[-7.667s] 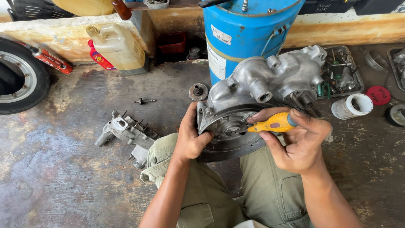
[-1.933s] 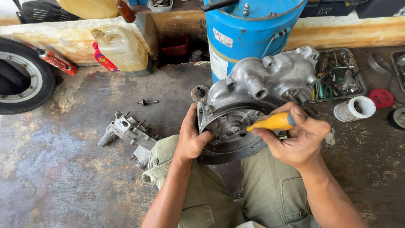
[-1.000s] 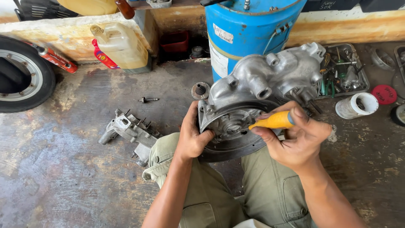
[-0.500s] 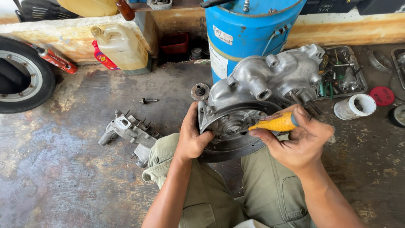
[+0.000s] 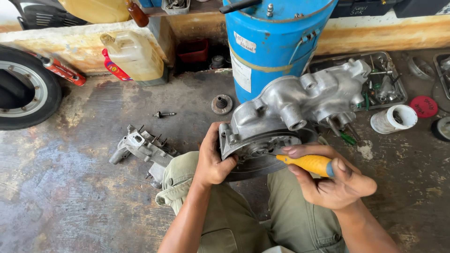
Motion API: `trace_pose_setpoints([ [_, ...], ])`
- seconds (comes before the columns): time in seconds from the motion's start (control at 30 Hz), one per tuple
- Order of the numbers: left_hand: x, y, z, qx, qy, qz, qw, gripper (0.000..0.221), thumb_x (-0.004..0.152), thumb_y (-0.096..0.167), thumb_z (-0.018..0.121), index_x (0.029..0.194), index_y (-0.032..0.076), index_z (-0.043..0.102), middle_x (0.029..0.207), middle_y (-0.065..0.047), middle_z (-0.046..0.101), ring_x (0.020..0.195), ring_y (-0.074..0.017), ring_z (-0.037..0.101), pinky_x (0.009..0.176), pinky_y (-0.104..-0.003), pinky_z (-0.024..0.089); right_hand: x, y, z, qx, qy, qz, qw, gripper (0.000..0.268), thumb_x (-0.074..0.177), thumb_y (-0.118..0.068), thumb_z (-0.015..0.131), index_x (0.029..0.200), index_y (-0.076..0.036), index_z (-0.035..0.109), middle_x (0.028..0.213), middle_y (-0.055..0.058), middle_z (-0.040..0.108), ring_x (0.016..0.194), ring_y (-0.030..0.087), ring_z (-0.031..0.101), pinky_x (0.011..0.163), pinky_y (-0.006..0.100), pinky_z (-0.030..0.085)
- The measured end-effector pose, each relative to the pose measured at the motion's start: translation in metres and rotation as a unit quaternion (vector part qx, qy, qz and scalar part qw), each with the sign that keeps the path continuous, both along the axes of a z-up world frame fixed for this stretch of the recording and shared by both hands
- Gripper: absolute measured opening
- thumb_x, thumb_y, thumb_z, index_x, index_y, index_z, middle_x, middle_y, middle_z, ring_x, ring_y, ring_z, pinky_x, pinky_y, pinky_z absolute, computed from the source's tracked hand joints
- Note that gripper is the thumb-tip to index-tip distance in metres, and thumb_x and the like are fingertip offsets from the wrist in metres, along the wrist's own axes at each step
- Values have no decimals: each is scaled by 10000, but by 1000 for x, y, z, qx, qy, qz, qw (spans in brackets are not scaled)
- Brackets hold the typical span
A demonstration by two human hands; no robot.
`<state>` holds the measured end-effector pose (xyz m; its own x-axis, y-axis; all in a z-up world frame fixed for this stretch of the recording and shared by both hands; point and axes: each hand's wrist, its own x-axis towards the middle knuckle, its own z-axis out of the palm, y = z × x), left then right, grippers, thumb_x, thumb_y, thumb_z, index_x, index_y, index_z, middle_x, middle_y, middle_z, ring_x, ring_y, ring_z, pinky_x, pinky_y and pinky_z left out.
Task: Repairing a motorcycle engine casing by prying out a component with a screwdriver and tapping it with a hammer
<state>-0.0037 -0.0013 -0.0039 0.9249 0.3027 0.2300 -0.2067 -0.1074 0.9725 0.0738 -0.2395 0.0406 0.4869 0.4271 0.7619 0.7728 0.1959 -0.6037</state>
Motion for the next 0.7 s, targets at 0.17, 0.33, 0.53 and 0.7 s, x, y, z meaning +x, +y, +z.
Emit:
trace_pose_setpoints([
  [0.17,0,0,-2,-10,2,1,1000,656,634,19,590,1287,17,536,1043,-87,653,917,-202,570,883,-312,479,6,5,-6,-9,-66,-79,995,813,863,3,776,1343,-328,209,1117,154,618,938,233,715,802,336,647],
  [0.33,-1,0,-2,-10,10,8,1000,646,633,7,583,1277,19,540,1005,-79,644,883,-193,557,850,-300,477,5,4,-7,6,16,-22,1000,772,896,121,646,1358,-299,192,1187,213,588,967,280,730,872,406,699],
  [0.53,1,0,1,-5,5,10,1000,640,638,23,580,1277,19,546,1023,-86,647,902,-199,562,867,-303,480,9,6,-5,-15,-37,-80,996,744,896,15,737,1332,-225,185,1136,215,580,924,223,699,769,298,649],
  [0.7,3,0,1,-15,9,10,1000,637,643,-1,580,1278,27,547,1023,-80,650,902,-197,571,865,-303,476,13,6,-5,-42,-77,-140,986,765,853,-81,819,1256,-153,172,1055,227,569,888,260,723,695,310,614],
])
